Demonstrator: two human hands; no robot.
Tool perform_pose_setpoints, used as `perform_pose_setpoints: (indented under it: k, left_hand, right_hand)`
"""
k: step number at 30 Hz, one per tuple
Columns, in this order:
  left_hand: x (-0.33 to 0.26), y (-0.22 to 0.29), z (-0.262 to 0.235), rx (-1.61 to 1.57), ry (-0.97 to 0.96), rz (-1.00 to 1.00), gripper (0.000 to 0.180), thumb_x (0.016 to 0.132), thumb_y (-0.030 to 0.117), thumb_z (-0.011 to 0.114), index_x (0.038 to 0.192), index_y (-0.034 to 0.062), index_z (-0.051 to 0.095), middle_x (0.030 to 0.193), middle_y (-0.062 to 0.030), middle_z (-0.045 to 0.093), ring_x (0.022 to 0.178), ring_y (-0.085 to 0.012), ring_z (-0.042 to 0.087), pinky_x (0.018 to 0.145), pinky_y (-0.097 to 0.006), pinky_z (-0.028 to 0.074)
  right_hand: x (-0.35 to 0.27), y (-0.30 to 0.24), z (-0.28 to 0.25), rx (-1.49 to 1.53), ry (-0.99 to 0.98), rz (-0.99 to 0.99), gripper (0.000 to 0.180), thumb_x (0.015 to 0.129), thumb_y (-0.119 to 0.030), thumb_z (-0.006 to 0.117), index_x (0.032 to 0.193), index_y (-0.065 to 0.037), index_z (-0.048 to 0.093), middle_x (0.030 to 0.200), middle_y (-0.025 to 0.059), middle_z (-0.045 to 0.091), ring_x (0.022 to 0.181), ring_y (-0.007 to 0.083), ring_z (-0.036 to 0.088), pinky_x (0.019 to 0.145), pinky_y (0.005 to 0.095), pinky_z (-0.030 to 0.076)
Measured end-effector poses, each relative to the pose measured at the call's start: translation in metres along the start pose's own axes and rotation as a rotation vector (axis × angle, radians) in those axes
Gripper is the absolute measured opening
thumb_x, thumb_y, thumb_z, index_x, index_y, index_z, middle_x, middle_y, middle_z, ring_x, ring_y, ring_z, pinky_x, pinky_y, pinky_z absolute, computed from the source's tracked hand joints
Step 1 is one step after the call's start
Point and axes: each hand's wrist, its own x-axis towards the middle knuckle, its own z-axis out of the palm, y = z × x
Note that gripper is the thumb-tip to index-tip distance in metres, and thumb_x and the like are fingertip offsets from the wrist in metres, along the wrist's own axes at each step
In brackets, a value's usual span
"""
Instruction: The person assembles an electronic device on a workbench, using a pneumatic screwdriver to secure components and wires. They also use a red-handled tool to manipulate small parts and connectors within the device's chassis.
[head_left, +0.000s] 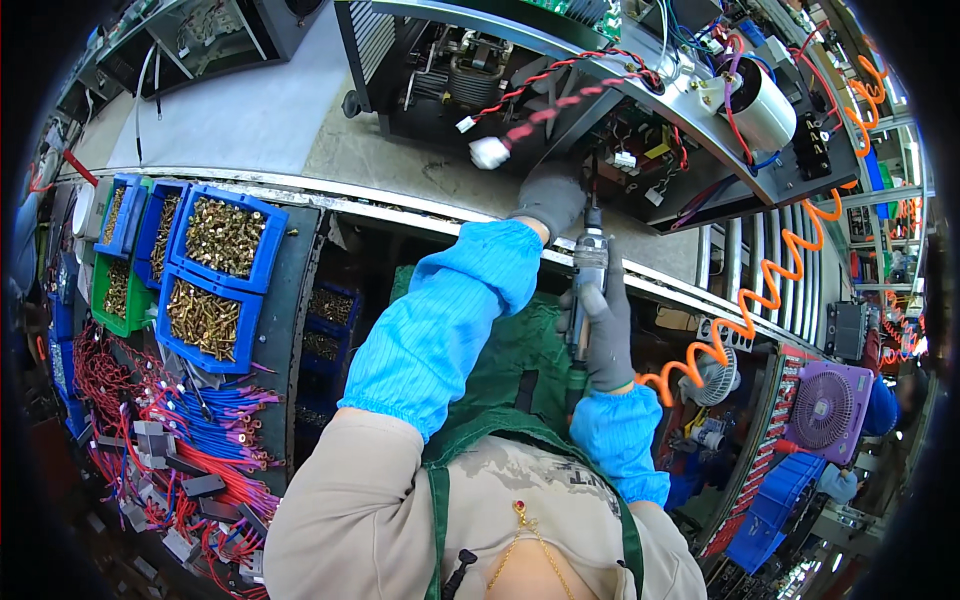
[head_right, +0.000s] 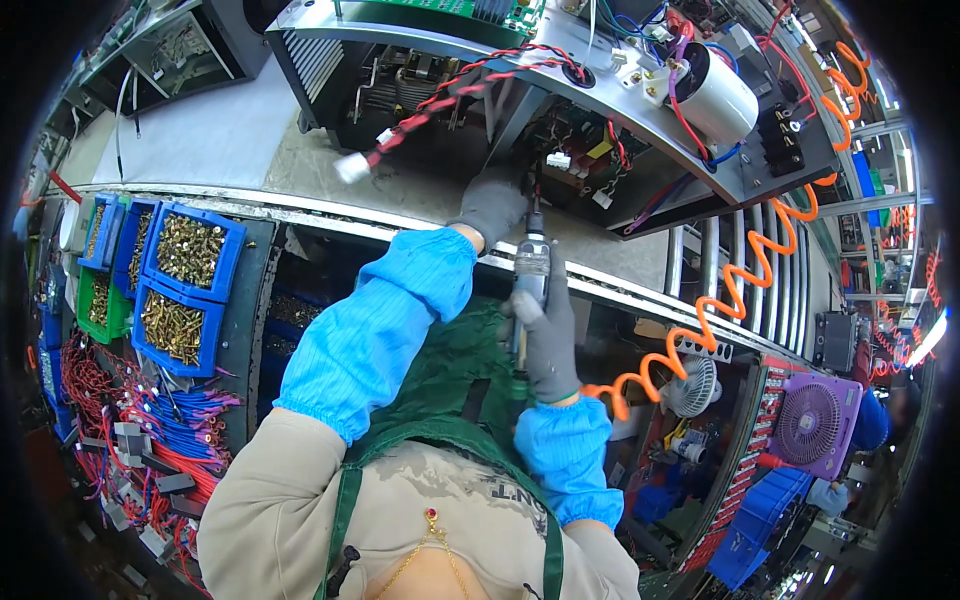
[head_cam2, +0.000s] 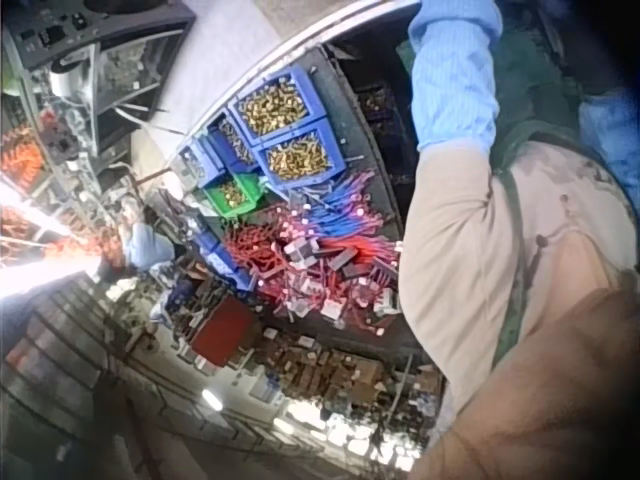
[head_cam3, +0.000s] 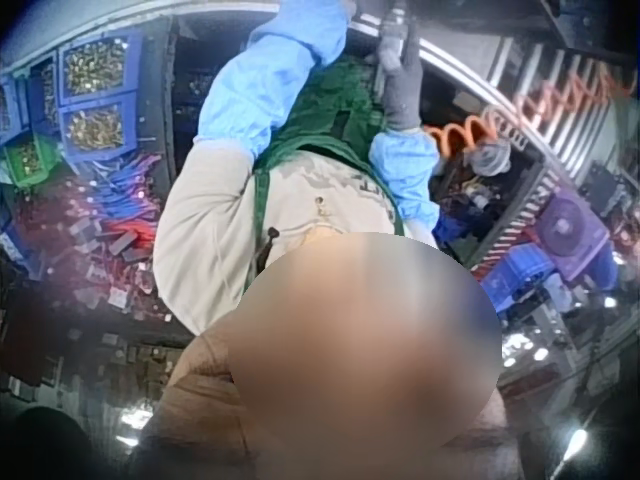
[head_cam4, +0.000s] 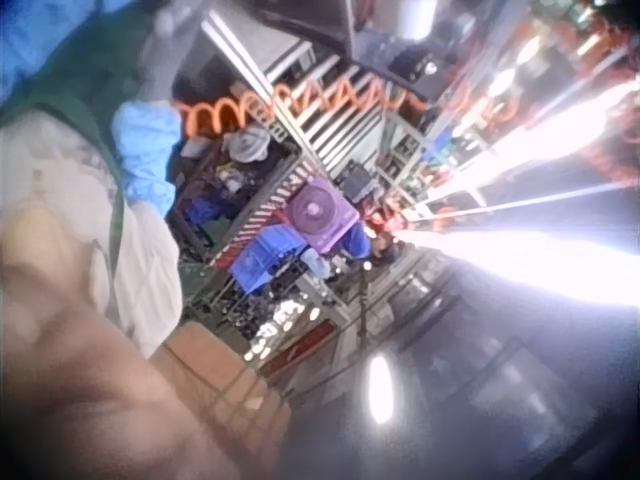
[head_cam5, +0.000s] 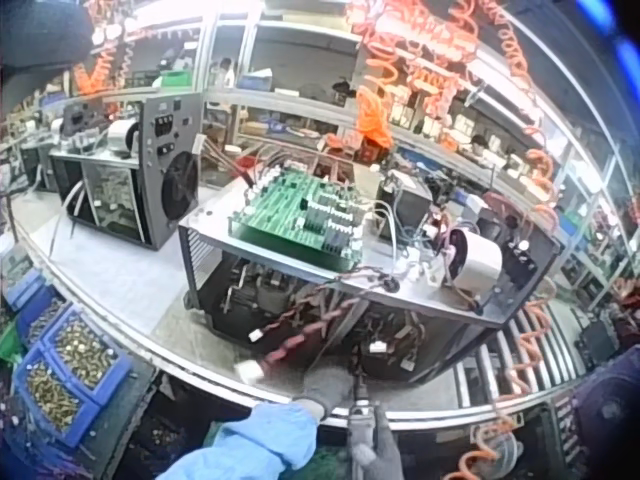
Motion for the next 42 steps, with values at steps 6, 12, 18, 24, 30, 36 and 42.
perform_pose_setpoints:
  k: [6, 12, 18, 24, 30, 36, 42]
  left_hand:
    - [-0.007, 0.001, -0.014, -0.023, -0.137, 0.041, 0.021, 0.078, 0.024, 0.061, 0.091, 0.0084, 0.064, 0.085, -0.0192, 0.064, 0.078, -0.0374, 0.062, 0.068, -0.045, 0.05]
    - [-0.022, -0.002, -0.018, -0.191, -0.049, 0.047, 0.028, 0.084, 0.03, 0.058, 0.089, 0.0039, 0.065, 0.081, -0.019, 0.064, 0.074, -0.037, 0.062, 0.068, -0.045, 0.048]
    - [-0.05, -0.015, -0.019, -0.98, -0.15, -0.492, 0.035, 0.089, 0.037, 0.059, 0.078, 0.0037, 0.064, 0.065, -0.0044, 0.059, 0.054, -0.0157, 0.053, 0.053, -0.032, 0.043]
    - [-0.045, -0.031, -0.012, -1.377, -0.353, -0.507, 0.02, 0.086, 0.024, 0.063, 0.077, 0.0058, 0.061, 0.067, -0.0049, 0.06, 0.052, -0.0149, 0.054, 0.047, -0.03, 0.041]
    - [-0.043, -0.013, -0.006, -0.5, -0.004, 0.399, 0.016, 0.08, 0.005, 0.062, 0.096, 0.0031, 0.061, 0.081, -0.0132, 0.065, 0.066, -0.0284, 0.063, 0.058, -0.035, 0.051]
    - [-0.028, 0.031, 0.0, -1.623, -0.318, -0.697, 0.014, 0.091, 0.014, 0.058, 0.099, 0.0033, 0.061, 0.084, -0.0084, 0.064, 0.057, -0.0105, 0.056, 0.047, -0.016, 0.047]
    - [-0.021, 0.039, 0.013, -1.601, -0.291, -0.77, 0.015, 0.087, 0.017, 0.065, 0.091, 0.0039, 0.059, 0.077, -0.0068, 0.059, 0.056, -0.0088, 0.051, 0.04, -0.014, 0.041]
  right_hand:
    - [-0.002, -0.003, 0.043, 0.434, -0.001, 0.051, 0.079, 0.085, -0.032, 0.057, 0.148, -0.023, 0.011, 0.079, 0.0105, 0.057, 0.056, 0.0156, 0.059, 0.047, 0.0276, 0.053]
    - [0.0, -0.001, 0.035, 0.493, -0.003, 0.057, 0.075, 0.087, -0.028, 0.056, 0.147, -0.021, 0.013, 0.076, 0.0101, 0.057, 0.054, 0.0151, 0.059, 0.045, 0.0265, 0.052]
    - [0.0, -0.003, 0.034, 0.417, -0.015, 0.014, 0.072, 0.088, -0.034, 0.054, 0.147, -0.022, 0.015, 0.075, 0.0098, 0.057, 0.052, 0.0142, 0.058, 0.045, 0.026, 0.051]
    - [0.0, -0.001, 0.023, 0.383, -0.063, 0.01, 0.082, 0.084, -0.051, 0.056, 0.147, -0.023, 0.011, 0.078, 0.0081, 0.056, 0.055, 0.013, 0.058, 0.047, 0.0261, 0.05]
    - [-0.033, 0.003, -0.027, 0.371, -0.211, 0.053, 0.096, 0.074, -0.044, 0.065, 0.148, -0.022, 0.008, 0.086, 0.0112, 0.053, 0.06, 0.0161, 0.057, 0.051, 0.0291, 0.051]
    - [-0.044, 0.019, -0.062, 0.336, -0.144, 0.104, 0.098, 0.072, -0.035, 0.066, 0.149, -0.019, 0.008, 0.089, 0.0112, 0.052, 0.059, 0.0153, 0.055, 0.061, 0.0317, 0.054]
    - [-0.047, 0.022, -0.088, 0.307, -0.157, 0.113, 0.092, 0.073, -0.028, 0.063, 0.149, -0.019, 0.01, 0.092, 0.0118, 0.053, 0.059, 0.0145, 0.054, 0.064, 0.0331, 0.054]
